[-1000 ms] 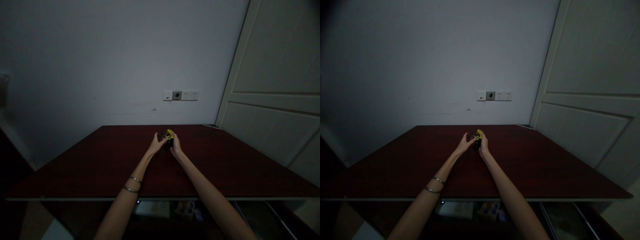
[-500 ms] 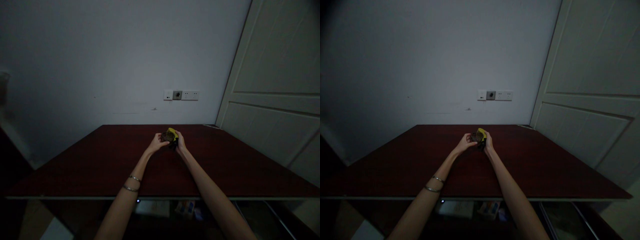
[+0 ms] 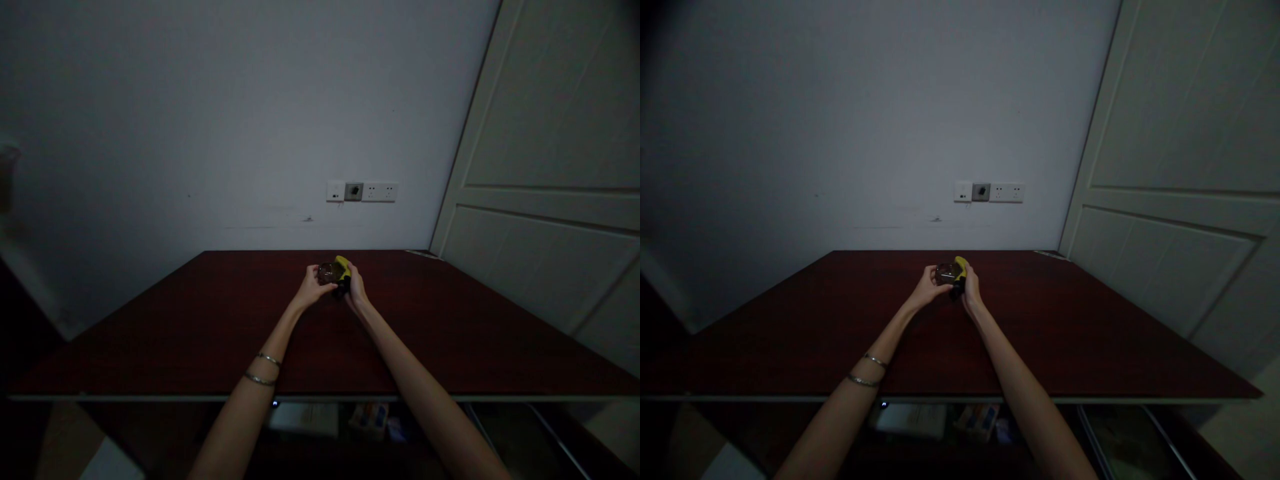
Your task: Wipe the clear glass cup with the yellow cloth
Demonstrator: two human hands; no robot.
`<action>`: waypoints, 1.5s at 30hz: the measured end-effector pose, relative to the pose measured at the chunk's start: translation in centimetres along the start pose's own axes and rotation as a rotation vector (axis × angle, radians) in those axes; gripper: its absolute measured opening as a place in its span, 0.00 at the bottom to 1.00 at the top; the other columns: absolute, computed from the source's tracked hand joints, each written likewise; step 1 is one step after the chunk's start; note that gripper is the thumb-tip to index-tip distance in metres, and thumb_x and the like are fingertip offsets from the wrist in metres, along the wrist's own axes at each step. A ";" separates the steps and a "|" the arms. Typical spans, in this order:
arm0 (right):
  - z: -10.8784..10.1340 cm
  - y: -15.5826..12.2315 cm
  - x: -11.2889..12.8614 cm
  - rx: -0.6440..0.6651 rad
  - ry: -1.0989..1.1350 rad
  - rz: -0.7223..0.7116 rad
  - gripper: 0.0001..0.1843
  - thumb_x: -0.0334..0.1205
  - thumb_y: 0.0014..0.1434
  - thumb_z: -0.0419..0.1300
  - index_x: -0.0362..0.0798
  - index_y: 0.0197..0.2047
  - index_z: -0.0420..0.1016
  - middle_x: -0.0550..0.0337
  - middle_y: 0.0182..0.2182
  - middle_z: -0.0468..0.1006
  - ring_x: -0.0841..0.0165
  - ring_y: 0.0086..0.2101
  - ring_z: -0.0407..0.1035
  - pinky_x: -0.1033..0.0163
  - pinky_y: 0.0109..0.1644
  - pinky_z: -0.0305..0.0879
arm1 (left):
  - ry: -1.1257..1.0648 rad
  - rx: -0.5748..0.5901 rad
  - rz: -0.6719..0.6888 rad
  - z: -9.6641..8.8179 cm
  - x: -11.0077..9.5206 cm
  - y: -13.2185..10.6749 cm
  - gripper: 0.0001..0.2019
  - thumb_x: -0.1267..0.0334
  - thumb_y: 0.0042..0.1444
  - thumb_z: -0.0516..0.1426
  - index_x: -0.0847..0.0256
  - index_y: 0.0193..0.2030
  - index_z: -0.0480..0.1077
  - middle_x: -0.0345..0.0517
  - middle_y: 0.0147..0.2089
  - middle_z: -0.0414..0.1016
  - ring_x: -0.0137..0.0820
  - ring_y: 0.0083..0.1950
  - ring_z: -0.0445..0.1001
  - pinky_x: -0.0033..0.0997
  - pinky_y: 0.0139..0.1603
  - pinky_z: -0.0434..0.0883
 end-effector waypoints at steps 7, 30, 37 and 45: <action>0.4 -0.2 -0.1 0.021 -0.025 -0.014 0.15 0.44 0.49 0.53 0.47 0.37 0.74 0.64 0.31 0.78 0.70 0.32 0.71 0.66 0.38 0.65 | 0.122 -0.023 0.049 0.1 0.0 -0.1 0.38 0.68 0.33 0.66 0.64 0.51 0.51 0.56 0.53 0.62 0.37 0.53 0.66 0.43 0.55 0.60; 0.1 -0.5 0.5 0.077 -0.055 0.255 0.16 0.43 0.54 0.49 0.45 0.30 0.74 0.60 0.23 0.78 0.69 0.23 0.70 0.65 0.30 0.66 | 0.026 0.273 -0.100 0.0 -2.1 -0.7 0.28 0.69 0.36 0.65 0.68 0.48 0.65 0.56 0.49 0.70 0.36 0.49 0.69 0.43 0.55 0.61; 0.1 -0.2 0.2 0.083 -0.054 0.167 0.16 0.45 0.53 0.49 0.46 0.33 0.75 0.61 0.27 0.79 0.68 0.28 0.71 0.64 0.36 0.66 | 0.044 0.192 -0.072 0.0 -2.1 -0.7 0.30 0.69 0.34 0.66 0.68 0.47 0.64 0.54 0.47 0.71 0.36 0.47 0.70 0.42 0.53 0.62; 0.3 -0.3 -0.6 0.042 -0.044 0.079 0.14 0.45 0.50 0.53 0.47 0.34 0.75 0.63 0.29 0.79 0.70 0.32 0.71 0.66 0.39 0.66 | 0.223 -0.094 0.008 -0.9 -0.3 -0.6 0.36 0.64 0.32 0.67 0.66 0.49 0.56 0.57 0.50 0.66 0.39 0.51 0.67 0.43 0.54 0.61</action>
Point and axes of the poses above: each hand's wrist, its own y-axis towards the middle knuckle, its own z-axis out of the palm, x = y × z, the point moved 4 cm from there along y, towards the middle knuckle
